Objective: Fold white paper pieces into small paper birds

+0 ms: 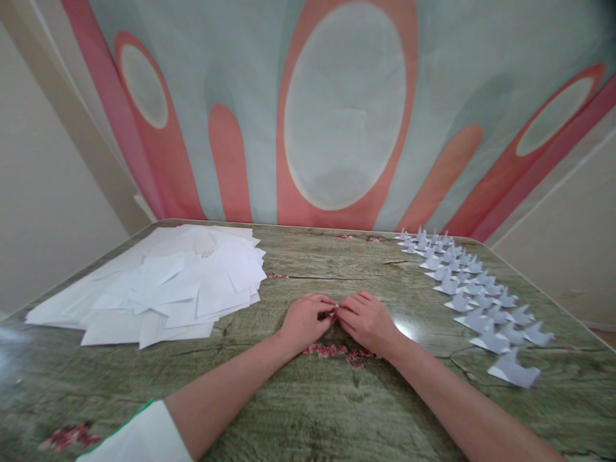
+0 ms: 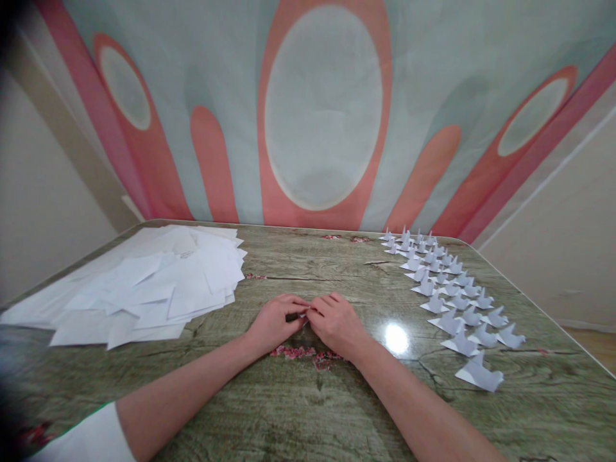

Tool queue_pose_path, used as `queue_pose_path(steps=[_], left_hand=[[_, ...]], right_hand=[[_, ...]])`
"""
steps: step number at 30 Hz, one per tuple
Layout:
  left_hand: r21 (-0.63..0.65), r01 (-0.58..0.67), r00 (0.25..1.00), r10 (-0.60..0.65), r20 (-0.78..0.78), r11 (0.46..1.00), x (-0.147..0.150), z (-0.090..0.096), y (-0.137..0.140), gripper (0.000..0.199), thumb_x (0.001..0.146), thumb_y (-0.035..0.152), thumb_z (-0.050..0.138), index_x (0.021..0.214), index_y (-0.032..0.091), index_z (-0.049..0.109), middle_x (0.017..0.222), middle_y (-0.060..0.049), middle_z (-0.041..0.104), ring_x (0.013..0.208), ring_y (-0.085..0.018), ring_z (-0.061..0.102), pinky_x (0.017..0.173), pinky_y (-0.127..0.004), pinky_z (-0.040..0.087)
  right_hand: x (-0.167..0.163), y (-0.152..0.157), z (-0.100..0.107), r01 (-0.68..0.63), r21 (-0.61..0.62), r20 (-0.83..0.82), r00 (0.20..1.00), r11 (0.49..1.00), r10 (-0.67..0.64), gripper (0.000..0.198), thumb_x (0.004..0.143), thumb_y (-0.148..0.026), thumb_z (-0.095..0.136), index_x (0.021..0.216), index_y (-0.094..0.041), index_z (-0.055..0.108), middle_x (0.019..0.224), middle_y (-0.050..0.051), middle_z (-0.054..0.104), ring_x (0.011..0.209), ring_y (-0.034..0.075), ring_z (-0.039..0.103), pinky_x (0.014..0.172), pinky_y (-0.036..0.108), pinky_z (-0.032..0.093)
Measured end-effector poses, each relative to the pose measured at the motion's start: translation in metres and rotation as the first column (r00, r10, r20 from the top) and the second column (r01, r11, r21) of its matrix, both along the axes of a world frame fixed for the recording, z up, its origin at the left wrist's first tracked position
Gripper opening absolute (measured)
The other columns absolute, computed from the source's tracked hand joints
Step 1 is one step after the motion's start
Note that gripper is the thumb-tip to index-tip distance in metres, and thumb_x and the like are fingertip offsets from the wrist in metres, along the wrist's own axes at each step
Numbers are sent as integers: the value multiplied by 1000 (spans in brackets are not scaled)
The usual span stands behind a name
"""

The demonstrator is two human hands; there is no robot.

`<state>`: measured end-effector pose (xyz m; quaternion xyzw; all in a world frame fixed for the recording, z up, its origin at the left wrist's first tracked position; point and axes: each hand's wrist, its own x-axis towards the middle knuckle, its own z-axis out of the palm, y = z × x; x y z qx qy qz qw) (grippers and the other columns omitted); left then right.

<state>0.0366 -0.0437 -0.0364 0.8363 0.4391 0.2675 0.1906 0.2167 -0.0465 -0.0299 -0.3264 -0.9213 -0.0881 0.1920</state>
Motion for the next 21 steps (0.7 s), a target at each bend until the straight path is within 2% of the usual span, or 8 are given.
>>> queue_pose_path(steps=[9,21], left_hand=[[19,5,999,-4,-38,1000,0,1,-1,19,75,18,55,86,24,68,97,1,65,92,-17,55,88,-30,40],[34,19,998,-17,-64,999,0,0,0,19,75,18,55,87,24,68,98,2,64,92,-16,54,88,-30,40]], right_hand=[[0,3,-3,-33,86,4,999,996,33,15,85,-18,46,80,-16,60,80,4,59,72,16,49,69,32,32],[3,5,-4,-111,101,39,993,989,108,17,88,-17,42,84,-15,59,81,4,58,75,15,50,68,31,33]])
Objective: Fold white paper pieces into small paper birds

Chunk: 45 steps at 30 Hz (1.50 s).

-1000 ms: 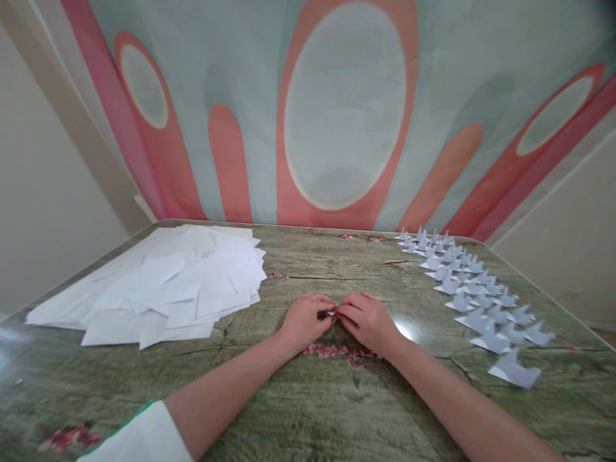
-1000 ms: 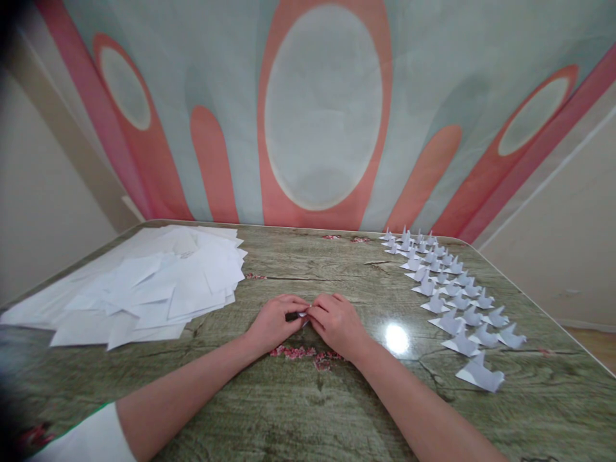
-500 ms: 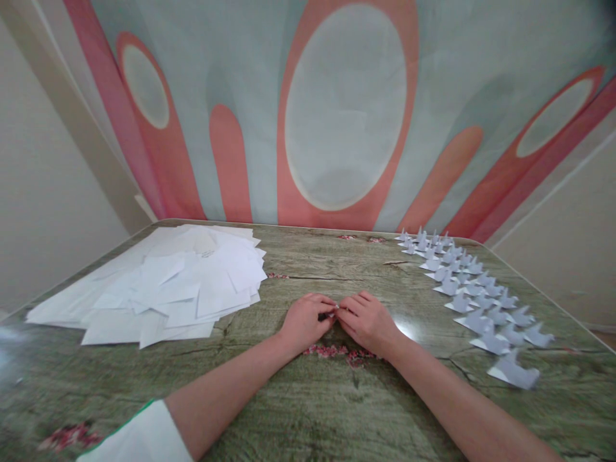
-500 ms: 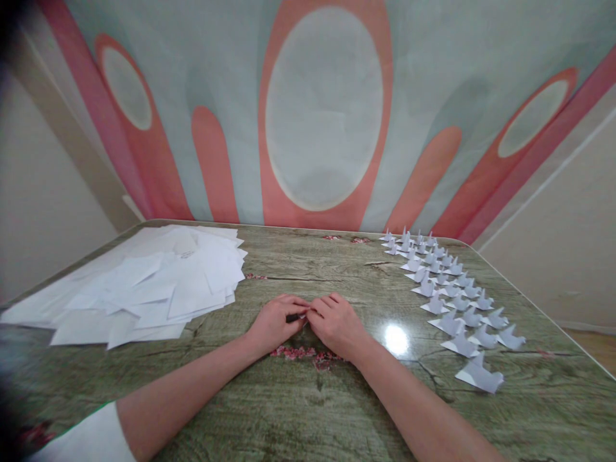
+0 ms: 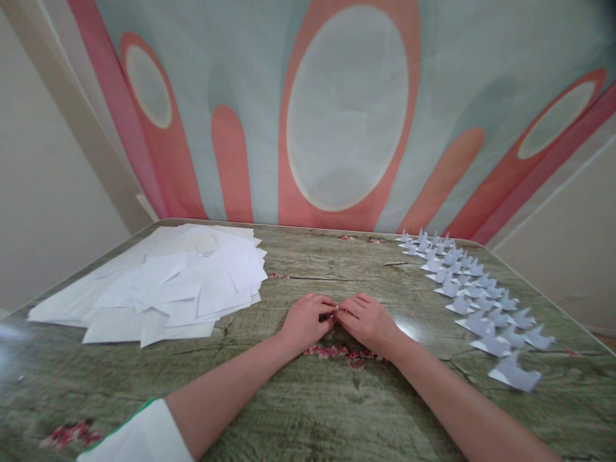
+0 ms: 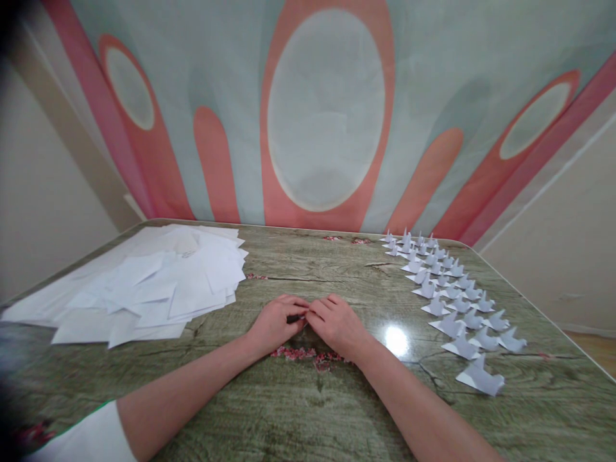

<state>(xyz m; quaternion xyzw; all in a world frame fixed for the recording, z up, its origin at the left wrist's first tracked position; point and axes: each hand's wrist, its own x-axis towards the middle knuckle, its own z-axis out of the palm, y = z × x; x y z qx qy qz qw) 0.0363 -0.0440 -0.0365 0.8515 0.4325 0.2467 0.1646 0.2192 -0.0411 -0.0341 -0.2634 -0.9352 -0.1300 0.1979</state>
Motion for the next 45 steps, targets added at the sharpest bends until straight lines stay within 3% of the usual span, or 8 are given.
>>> queue_pose_path(steps=[14,17,21,27,39,45], left_hand=[[15,3,1000,-3,-28,1000,-1,1,-1,18,75,17,56,87,24,68,99,2,64,93,-17,54,88,-31,40],[31,9,999,-8,-40,999,-1,1,-3,19,76,18,54,88,24,67,100,2,64,93,-17,53,88,-30,40],[70,26,998,-22,-67,997,0,4,-6,22,84,24,47,95,25,66,101,1,63,92,-17,53,87,-31,40],[134,40,990,-21,-139,990,0,10,-12,26,88,27,42,104,23,62,103,-2,61,93,-17,51,86,-33,40],[235,98,948,-18,-319,967,2,16,-18,23,88,22,41,103,18,58,108,-5,58,96,-18,49,84,-35,40],[247,153,924,-50,-378,957,-1,20,-22,20,87,19,43,100,17,58,96,-5,61,95,-19,50,81,-35,39]], right_hand=[[-3,2,-3,-35,3,-41,999,999,35,18,86,-16,42,78,-17,58,79,5,60,72,14,51,67,30,34],[-2,0,-2,-19,-76,-136,991,997,8,14,83,-17,46,81,-17,59,84,5,61,76,15,53,70,30,36],[2,-1,-2,82,-268,-277,948,960,-159,12,81,-16,48,83,-18,60,84,4,61,77,15,53,72,30,38],[8,1,-7,108,-388,-263,939,915,-222,25,74,-7,49,88,-21,64,85,3,60,79,16,52,72,29,39],[8,-1,1,123,-176,-87,986,977,-139,21,79,-12,51,87,-21,68,79,4,60,76,15,50,71,31,33],[8,-1,3,135,-135,5,991,982,-136,20,78,-12,52,88,-20,67,78,5,59,74,16,48,68,31,32]])
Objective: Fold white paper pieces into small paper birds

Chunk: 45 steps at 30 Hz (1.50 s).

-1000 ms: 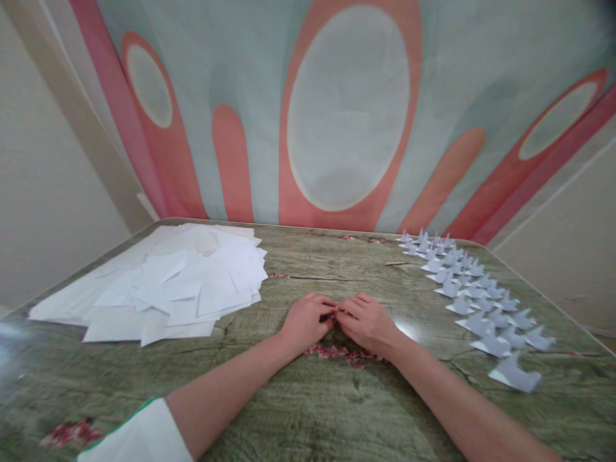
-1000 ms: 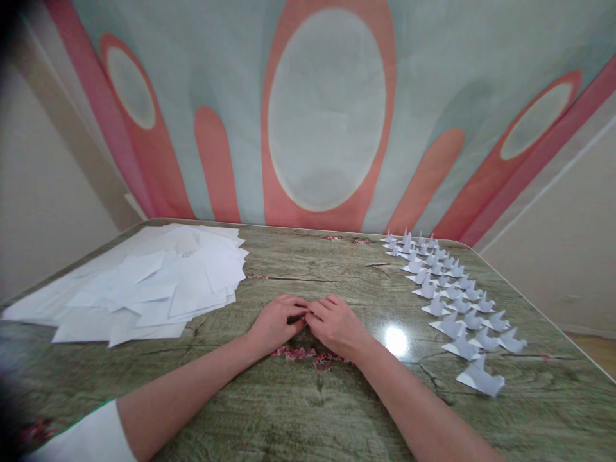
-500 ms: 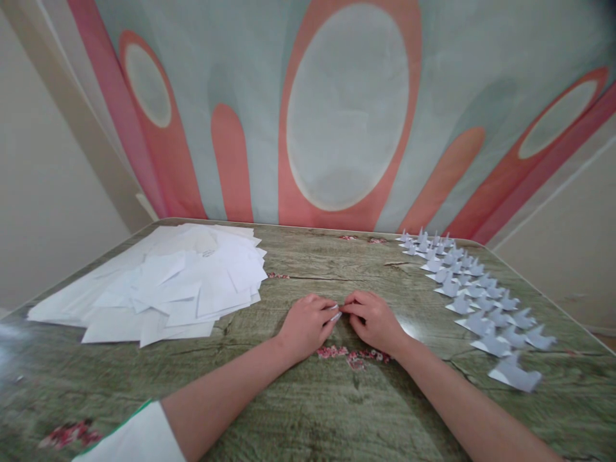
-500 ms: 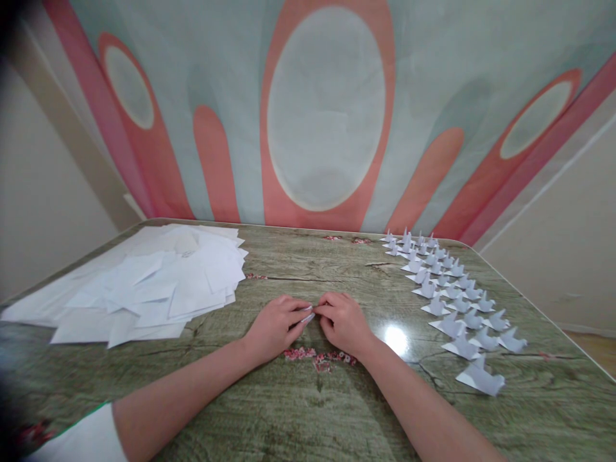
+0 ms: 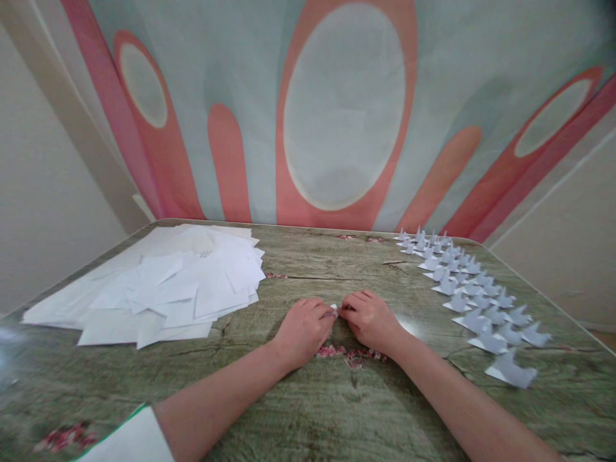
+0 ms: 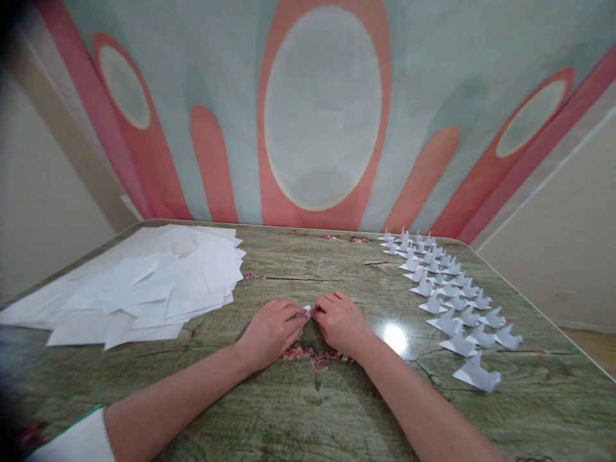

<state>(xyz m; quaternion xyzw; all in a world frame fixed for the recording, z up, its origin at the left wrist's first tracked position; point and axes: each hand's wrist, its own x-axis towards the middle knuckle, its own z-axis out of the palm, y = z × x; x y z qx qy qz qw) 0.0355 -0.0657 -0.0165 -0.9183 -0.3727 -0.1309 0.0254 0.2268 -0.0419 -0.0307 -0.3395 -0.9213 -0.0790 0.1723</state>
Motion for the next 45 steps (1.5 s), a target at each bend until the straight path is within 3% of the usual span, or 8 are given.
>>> queue_pose_path(steps=[5,13,25,36,42,45], left_hand=[[13,17,1000,-17,-21,1000,0,1,0,18,87,19,42,88,17,60,86,-4,61,87,-18,51,74,-33,39],[9,32,999,-32,-27,999,1,3,-2,19,86,20,42,87,16,61,83,-5,60,84,-19,51,74,-33,38],[-5,28,996,-29,-83,1000,2,8,-4,24,84,24,45,102,13,56,95,-10,57,96,-22,49,86,-37,36],[-12,-1,977,-1,-211,1000,3,17,-18,30,82,36,51,100,13,58,106,-11,59,107,-24,46,89,-37,33],[-36,-36,976,27,-214,999,5,10,-22,29,81,32,53,101,11,58,105,-12,60,105,-25,50,86,-36,38],[-8,-57,983,54,-176,998,5,0,-24,31,83,27,48,106,8,56,108,-14,59,105,-25,51,87,-36,40]], right_hand=[[-1,0,0,-3,14,-1,1000,1000,3,18,79,-13,51,84,-19,67,77,5,59,73,16,48,66,30,32],[-1,0,0,1,16,-6,1000,1000,0,17,79,-13,52,82,-18,67,75,4,58,73,16,48,67,30,32],[-4,-2,2,33,22,54,998,999,-34,16,80,-15,52,79,-19,67,76,5,59,72,17,48,67,31,31],[-5,-3,8,48,6,111,993,999,-48,16,80,-14,52,76,-18,66,73,5,57,73,16,49,65,31,30],[-8,-6,7,63,28,134,989,998,-66,15,80,-15,52,76,-17,66,76,6,59,73,18,50,65,32,31],[-9,-8,3,103,19,63,993,995,-104,15,78,-13,52,74,-18,65,75,5,59,73,17,50,67,32,32]])
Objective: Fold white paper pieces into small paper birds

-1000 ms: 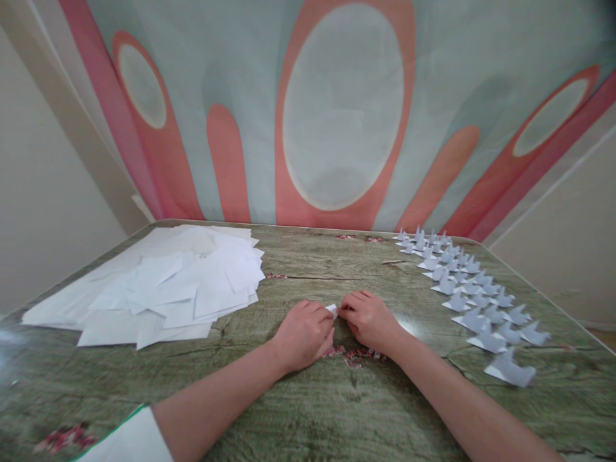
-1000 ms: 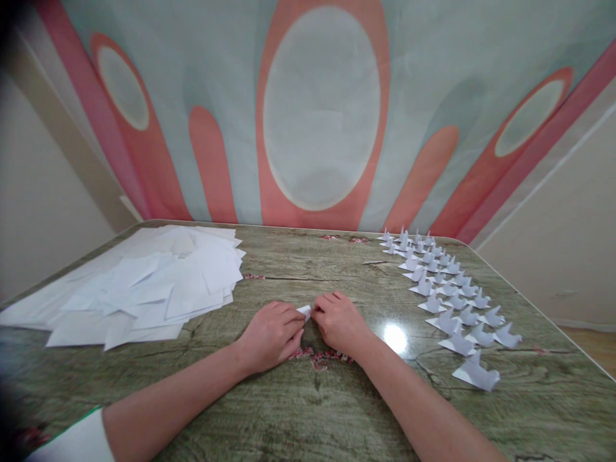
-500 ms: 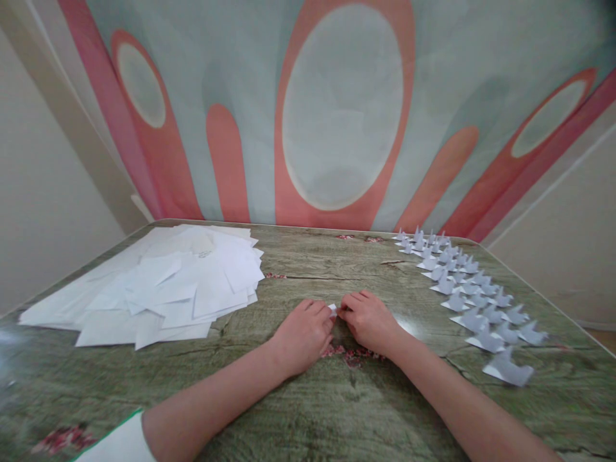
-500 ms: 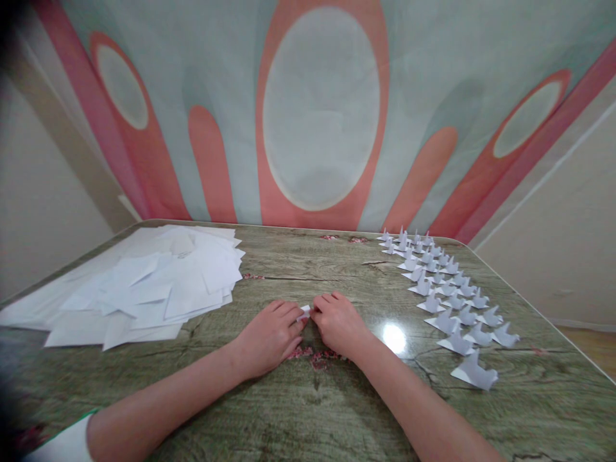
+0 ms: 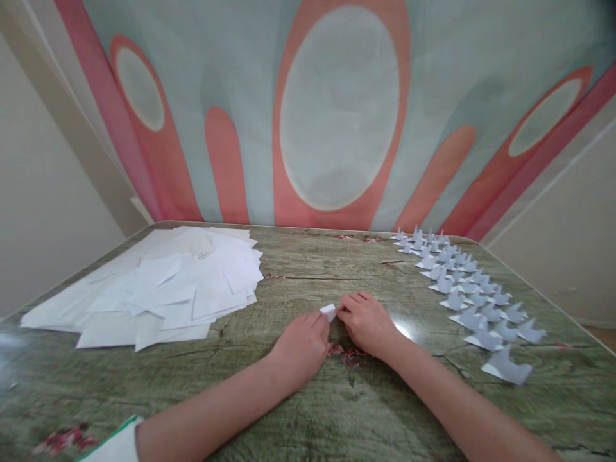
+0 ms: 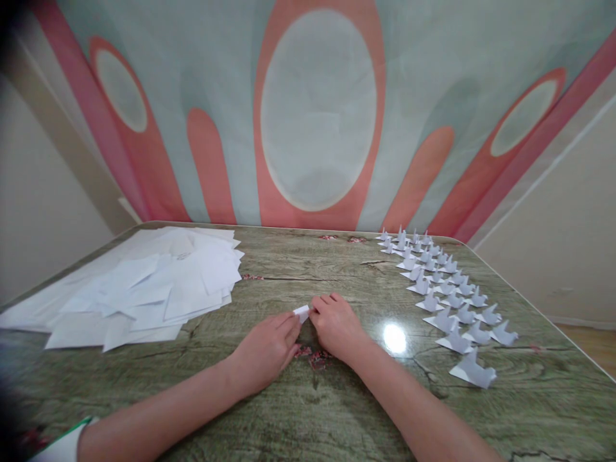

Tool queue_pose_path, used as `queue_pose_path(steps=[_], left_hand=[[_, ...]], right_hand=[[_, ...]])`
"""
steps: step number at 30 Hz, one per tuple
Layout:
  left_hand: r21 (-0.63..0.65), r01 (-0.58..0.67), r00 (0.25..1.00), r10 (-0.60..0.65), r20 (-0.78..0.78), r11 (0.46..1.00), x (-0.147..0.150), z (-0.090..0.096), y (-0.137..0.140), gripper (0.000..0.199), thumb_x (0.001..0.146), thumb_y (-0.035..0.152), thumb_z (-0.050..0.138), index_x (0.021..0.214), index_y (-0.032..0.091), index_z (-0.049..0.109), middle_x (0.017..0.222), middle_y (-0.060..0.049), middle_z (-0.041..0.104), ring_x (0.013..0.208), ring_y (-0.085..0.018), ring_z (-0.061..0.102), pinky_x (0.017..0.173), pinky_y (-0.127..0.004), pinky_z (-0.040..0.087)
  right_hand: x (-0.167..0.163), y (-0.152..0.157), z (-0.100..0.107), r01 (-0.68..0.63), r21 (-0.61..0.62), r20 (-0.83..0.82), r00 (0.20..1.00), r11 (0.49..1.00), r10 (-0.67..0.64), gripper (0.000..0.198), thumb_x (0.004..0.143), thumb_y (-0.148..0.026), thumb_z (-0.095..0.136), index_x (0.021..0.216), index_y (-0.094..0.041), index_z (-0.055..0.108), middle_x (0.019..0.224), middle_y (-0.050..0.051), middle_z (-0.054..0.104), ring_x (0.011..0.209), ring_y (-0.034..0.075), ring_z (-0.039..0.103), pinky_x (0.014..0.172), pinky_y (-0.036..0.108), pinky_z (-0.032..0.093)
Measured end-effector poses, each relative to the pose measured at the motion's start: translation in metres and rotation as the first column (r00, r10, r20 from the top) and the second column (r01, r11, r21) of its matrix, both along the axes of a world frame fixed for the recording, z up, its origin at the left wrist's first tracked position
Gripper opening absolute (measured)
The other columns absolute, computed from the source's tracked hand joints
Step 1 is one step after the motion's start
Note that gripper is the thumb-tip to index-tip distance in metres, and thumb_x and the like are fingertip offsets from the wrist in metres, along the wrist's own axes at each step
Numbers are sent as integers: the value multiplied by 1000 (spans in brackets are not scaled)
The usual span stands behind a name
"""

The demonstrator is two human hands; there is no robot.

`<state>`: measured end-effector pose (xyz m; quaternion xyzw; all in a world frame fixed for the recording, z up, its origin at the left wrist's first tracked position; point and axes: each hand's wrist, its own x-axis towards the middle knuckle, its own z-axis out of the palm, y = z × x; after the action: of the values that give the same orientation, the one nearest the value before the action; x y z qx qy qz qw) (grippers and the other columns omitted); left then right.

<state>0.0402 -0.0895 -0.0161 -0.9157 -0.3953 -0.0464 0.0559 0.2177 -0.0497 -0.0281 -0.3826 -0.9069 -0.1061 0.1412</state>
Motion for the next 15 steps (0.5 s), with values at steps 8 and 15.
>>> queue_pose_path(steps=[8,15], left_hand=[[-49,4,986,4,166,999,-5,-1,3,23,86,23,42,99,13,58,98,-10,63,97,-21,55,86,-34,43],[-196,23,882,73,465,980,-18,-7,27,20,81,21,52,100,21,60,94,-3,62,90,-17,54,83,-29,43]], right_hand=[[1,3,-11,-29,-157,-347,937,987,-28,21,75,-12,53,90,-21,64,84,4,59,79,16,51,71,29,39],[1,4,-10,-96,-248,-415,910,964,-16,25,75,-13,54,96,-21,63,90,5,58,84,18,51,75,32,40]])
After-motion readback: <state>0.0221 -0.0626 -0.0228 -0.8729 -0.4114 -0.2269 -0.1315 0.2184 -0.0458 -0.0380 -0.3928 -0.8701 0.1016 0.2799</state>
